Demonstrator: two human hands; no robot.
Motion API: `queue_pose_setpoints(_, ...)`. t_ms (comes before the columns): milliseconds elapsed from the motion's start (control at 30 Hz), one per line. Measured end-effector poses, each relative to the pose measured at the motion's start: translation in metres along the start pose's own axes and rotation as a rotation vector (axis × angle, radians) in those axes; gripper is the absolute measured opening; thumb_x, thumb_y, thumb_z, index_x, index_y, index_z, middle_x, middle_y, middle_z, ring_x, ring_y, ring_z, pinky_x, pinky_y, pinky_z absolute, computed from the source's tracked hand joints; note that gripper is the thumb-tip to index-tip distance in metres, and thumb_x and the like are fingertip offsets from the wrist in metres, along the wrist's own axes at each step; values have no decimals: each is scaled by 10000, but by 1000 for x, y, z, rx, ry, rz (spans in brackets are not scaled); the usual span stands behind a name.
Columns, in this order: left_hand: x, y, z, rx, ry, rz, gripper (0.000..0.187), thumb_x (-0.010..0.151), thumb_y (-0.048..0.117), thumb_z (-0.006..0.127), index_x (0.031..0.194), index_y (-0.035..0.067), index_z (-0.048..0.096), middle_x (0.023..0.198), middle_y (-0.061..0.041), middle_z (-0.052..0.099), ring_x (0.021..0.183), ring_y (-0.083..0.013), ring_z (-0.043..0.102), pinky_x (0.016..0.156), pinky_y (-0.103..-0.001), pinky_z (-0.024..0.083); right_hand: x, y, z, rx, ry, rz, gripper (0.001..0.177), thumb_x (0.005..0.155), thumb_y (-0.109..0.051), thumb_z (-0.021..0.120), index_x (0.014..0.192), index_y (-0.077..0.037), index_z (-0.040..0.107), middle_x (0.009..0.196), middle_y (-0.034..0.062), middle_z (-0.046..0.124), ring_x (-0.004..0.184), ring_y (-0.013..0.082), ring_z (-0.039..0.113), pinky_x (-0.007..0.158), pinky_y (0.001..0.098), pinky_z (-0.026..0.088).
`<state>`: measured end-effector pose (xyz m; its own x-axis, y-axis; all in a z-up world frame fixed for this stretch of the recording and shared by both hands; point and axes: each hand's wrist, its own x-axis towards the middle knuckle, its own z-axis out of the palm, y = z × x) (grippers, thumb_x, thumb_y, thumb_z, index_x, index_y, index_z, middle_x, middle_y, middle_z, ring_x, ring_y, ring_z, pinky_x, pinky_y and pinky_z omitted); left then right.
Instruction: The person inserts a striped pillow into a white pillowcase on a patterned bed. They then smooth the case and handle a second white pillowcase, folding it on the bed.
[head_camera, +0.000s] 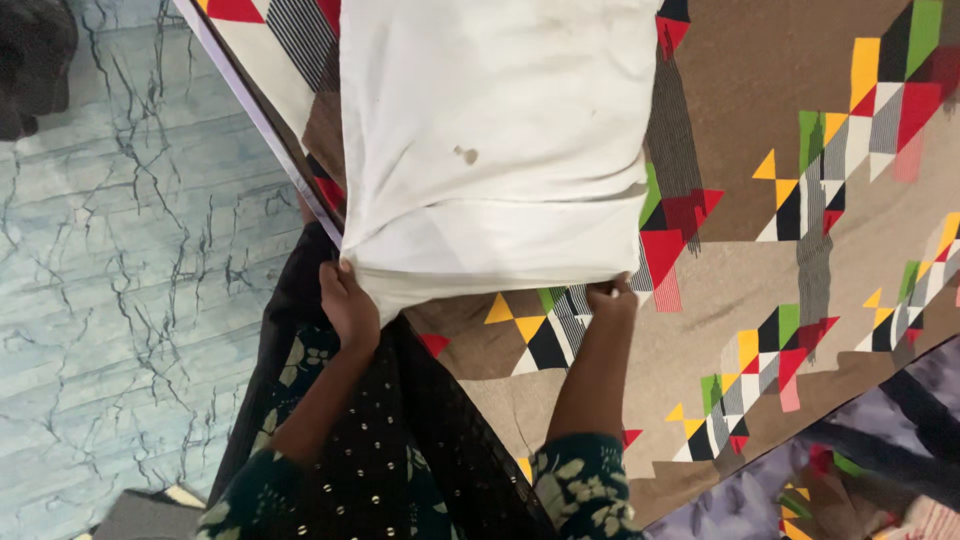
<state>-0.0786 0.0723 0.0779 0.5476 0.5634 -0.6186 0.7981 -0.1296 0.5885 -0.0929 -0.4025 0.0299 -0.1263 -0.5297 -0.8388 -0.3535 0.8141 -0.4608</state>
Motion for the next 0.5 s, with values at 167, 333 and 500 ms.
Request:
queue_pose_setpoints(167, 51, -31, 7, 159, -33, -83, 272, 1106, 252, 525, 988, 6, 530, 906, -210, 580, 863, -448, 571, 772, -508, 444, 4, 26, 16, -20, 99, 17, 364, 995, -397, 639, 1111, -60, 565, 970, 58, 632, 714, 192, 634, 528, 324, 514)
queue_pose_setpoints(333, 49, 1, 1, 146, 214, 224, 186, 978, -13, 516, 1153, 22, 566, 1189, -193, 544, 1112, -434, 552, 940, -508, 437, -19, 13, 22, -186, 327, -511, 360, 996, -366, 649, 1114, -39, 556, 966, 77, 632, 702, 204, 651, 515, 324, 527)
queue_pose_setpoints(500, 16, 100, 2, 237, 9, 667, 289, 885, 56, 735, 1149, 44, 617, 1209, -125, 557, 1169, -371, 526, 1007, -512, 385, -100, 50, 54, -382, 99, -759, 357, 997, -335, 660, 1118, -18, 547, 961, 96, 633, 691, 216, 668, 502, 324, 540)
